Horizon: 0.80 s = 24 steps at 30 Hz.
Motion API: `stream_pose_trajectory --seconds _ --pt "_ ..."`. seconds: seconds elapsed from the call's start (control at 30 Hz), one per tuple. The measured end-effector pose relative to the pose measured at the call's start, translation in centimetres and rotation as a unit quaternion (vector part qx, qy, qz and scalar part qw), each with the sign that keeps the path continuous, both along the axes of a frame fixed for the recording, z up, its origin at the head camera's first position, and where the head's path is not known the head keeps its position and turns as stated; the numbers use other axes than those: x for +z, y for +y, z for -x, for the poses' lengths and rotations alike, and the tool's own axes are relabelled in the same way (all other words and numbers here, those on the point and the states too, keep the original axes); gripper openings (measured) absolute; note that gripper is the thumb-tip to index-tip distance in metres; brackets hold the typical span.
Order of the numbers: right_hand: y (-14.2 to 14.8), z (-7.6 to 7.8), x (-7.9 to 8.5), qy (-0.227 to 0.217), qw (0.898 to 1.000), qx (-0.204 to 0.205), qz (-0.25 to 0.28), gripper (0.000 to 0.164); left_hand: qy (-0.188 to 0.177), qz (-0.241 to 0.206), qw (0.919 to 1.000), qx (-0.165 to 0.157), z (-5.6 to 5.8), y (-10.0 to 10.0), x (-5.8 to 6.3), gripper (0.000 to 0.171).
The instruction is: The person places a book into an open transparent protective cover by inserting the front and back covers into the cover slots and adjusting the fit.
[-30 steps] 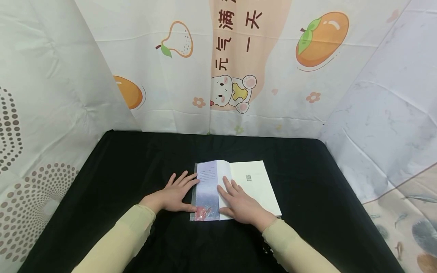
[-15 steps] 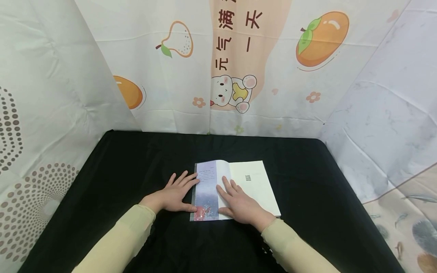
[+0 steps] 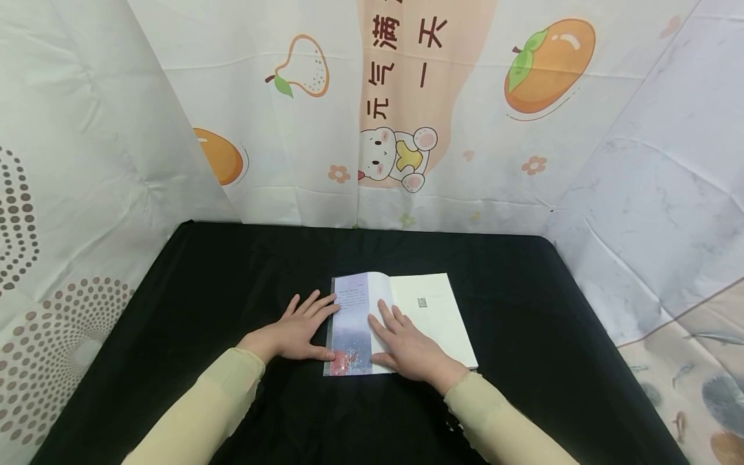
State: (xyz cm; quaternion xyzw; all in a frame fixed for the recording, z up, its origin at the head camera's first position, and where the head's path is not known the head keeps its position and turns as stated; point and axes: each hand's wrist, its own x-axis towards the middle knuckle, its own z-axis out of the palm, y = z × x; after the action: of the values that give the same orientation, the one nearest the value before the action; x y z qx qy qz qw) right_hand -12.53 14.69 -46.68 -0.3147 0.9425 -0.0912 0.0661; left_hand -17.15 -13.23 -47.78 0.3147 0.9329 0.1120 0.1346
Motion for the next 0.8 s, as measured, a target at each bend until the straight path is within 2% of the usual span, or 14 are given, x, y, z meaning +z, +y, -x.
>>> stream_pose_trajectory --seconds 0.8 --pt "-0.45 -0.08 0.29 -0.003 1.000 0.003 0.005 0.073 0.000 -0.001 1.0000 -0.007 0.10 -0.12 0.01 0.099"
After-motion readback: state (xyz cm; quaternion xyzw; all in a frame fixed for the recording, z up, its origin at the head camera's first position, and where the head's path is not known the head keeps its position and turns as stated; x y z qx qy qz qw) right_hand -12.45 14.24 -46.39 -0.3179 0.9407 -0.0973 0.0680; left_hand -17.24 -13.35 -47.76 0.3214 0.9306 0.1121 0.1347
